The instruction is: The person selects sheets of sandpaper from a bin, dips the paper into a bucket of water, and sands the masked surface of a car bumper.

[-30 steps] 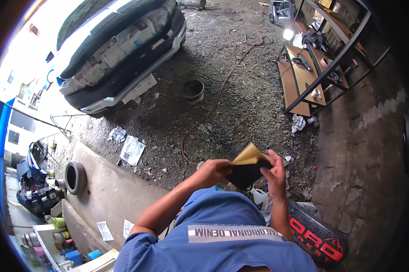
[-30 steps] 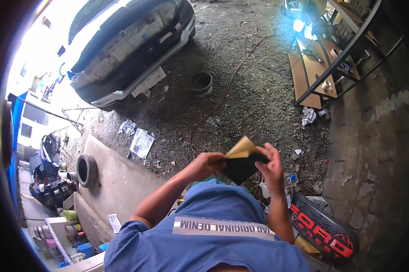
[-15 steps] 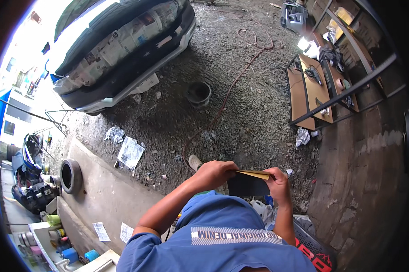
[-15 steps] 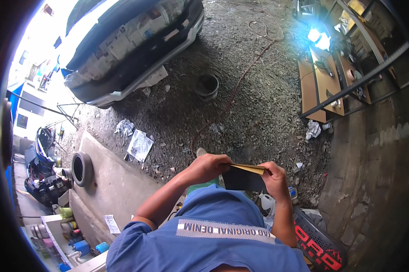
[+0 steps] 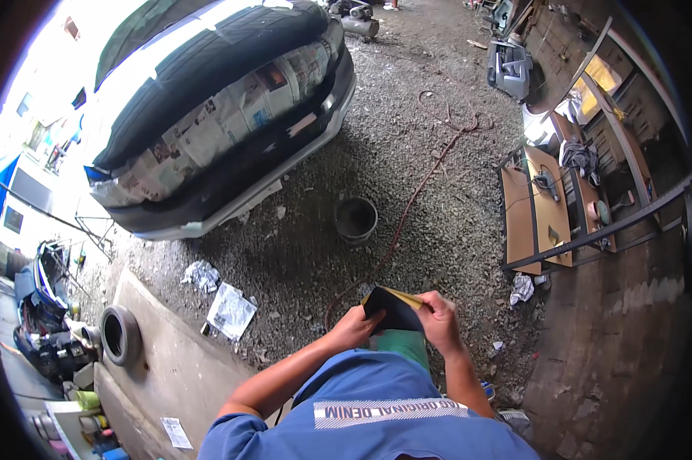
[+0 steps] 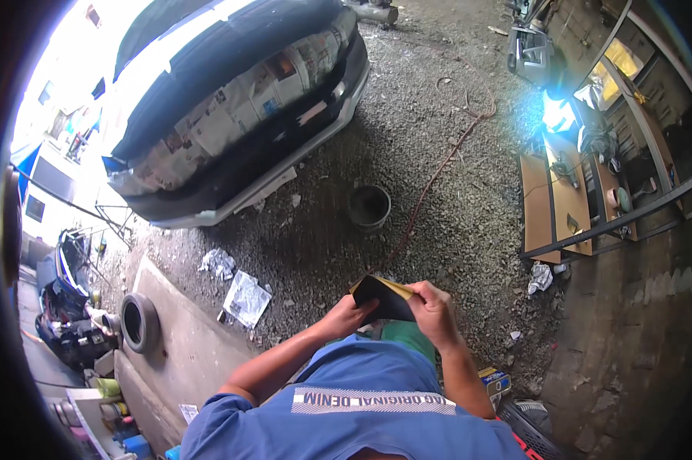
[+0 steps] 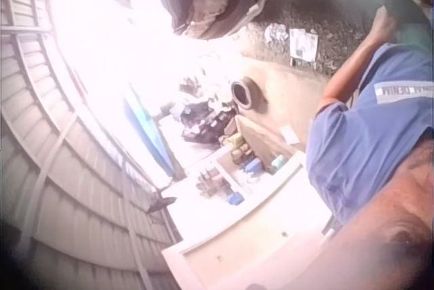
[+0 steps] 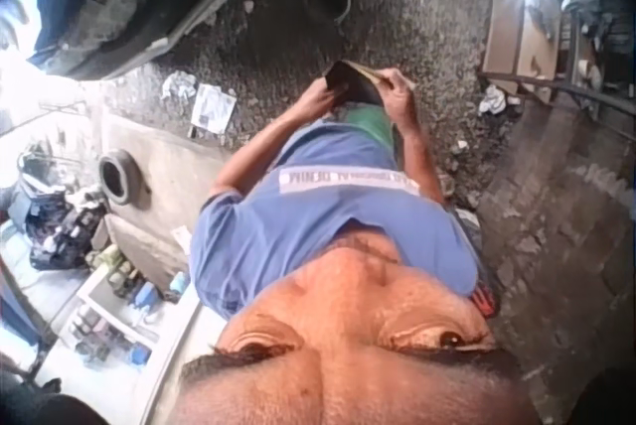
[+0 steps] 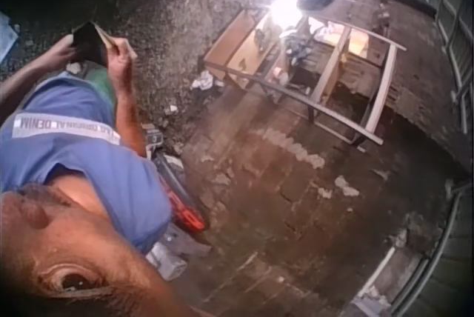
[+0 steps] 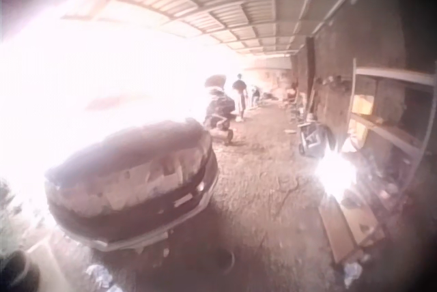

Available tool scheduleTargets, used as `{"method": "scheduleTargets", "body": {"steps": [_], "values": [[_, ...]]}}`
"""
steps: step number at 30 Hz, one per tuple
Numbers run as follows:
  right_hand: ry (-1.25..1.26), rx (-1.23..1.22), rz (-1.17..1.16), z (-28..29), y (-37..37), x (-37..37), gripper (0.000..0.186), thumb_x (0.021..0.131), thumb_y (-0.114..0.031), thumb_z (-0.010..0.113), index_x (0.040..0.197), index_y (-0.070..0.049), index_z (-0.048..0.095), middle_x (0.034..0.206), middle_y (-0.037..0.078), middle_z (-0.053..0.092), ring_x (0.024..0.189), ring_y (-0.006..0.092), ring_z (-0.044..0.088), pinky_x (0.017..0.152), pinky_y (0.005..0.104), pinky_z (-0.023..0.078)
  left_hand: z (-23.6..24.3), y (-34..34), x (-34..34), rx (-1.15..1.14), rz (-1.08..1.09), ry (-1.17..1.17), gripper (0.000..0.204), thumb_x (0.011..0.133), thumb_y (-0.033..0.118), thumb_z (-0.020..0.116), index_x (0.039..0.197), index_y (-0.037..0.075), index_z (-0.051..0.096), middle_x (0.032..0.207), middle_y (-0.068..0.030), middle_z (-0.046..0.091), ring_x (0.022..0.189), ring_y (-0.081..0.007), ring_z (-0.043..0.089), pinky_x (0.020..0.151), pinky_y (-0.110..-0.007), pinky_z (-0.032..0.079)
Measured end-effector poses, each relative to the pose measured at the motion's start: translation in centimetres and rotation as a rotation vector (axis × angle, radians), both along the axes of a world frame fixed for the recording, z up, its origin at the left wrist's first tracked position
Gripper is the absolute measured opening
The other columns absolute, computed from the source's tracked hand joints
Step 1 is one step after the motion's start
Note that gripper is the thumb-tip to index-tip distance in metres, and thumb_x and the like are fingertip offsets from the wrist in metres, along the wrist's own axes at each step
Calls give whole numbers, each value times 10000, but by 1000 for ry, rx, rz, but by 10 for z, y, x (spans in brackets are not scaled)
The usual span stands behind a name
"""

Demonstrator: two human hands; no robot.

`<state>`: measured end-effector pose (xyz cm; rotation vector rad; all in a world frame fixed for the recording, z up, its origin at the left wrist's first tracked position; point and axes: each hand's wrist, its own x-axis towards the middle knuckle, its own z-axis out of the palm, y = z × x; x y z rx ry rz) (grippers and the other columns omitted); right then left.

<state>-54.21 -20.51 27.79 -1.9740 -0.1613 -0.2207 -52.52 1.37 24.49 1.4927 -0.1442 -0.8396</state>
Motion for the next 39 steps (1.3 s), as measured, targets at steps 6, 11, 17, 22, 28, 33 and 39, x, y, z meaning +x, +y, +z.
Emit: {"method": "scheduleTargets", "body": {"steps": [6, 11, 17, 22, 28, 33, 39], "values": [[-48, -206, -27, -30, 7, 85, 109, 870, 15, 682, 964, -14, 637, 895, 161, 708, 812, 325, 715, 653, 393, 556, 25, -8, 75, 331, -22, -98, 273, 1009, 153, 512, 1220, -17, 542, 970, -151, 670, 891, -177, 604, 795, -380, 512], [268, 200, 28, -61, 3, 172, 103, 924, -64, 698, 975, -14, 624, 828, 20, 668, 770, 55, 563, 675, 264, 481, -25, 3, 163, -35, 187, 113, 272, 1023, 77, 491, 1277, -12, 524, 1032, -78, 669, 873, -167, 650, 802, -327, 555], [613, 370, 94, -176, -16, 302, 249, 932, -123, 691, 1125, 4, 595, 882, 60, 700, 819, 108, 655, 732, 272, 519, -116, 6, 266, -16, 290, 319, 303, 986, 87, 545, 1271, -17, 537, 1077, -75, 657, 873, -176, 662, 750, -343, 569], [886, -108, 107, -336, -58, 363, 427, 907, -259, 665, 1234, -1, 569, 971, 156, 715, 942, 315, 692, 841, 408, 522, -260, 17, 316, 297, 411, 444, 405, 932, 32, 535, 1332, -17, 495, 1114, -108, 642, 1052, -235, 625, 888, -390, 535], [1037, -351, 76, -484, -64, 390, 401, 872, -201, 657, 1245, -72, 584, 1057, 213, 686, 989, 409, 656, 863, 496, 507, -384, 6, 365, 327, 689, 591, 591, 874, -49, 490, 1449, 20, 377, 1263, -190, 552, 1067, -271, 620, 897, -406, 546], [931, -295, 175, -562, 21, 464, 394, 877, -129, 629, 1261, -74, 561, 1186, 197, 596, 1100, 405, 604, 907, 482, 508, -508, 35, 389, 498, 646, 602, 722, 868, -74, 463, 1539, 131, 293, 1377, -199, 476, 1152, -294, 568, 980, -363, 469], [624, -333, 169, -738, 77, 519, 513, 817, -33, 602, 1321, -95, 526, 1276, 178, 547, 1159, 389, 569, 936, 474, 509, -620, 21, 451, 354, 684, 318, 685, 889, -19, 462, 1550, 84, 316, 1504, -129, 402, 1352, -256, 423, 1129, -300, 268]]}}
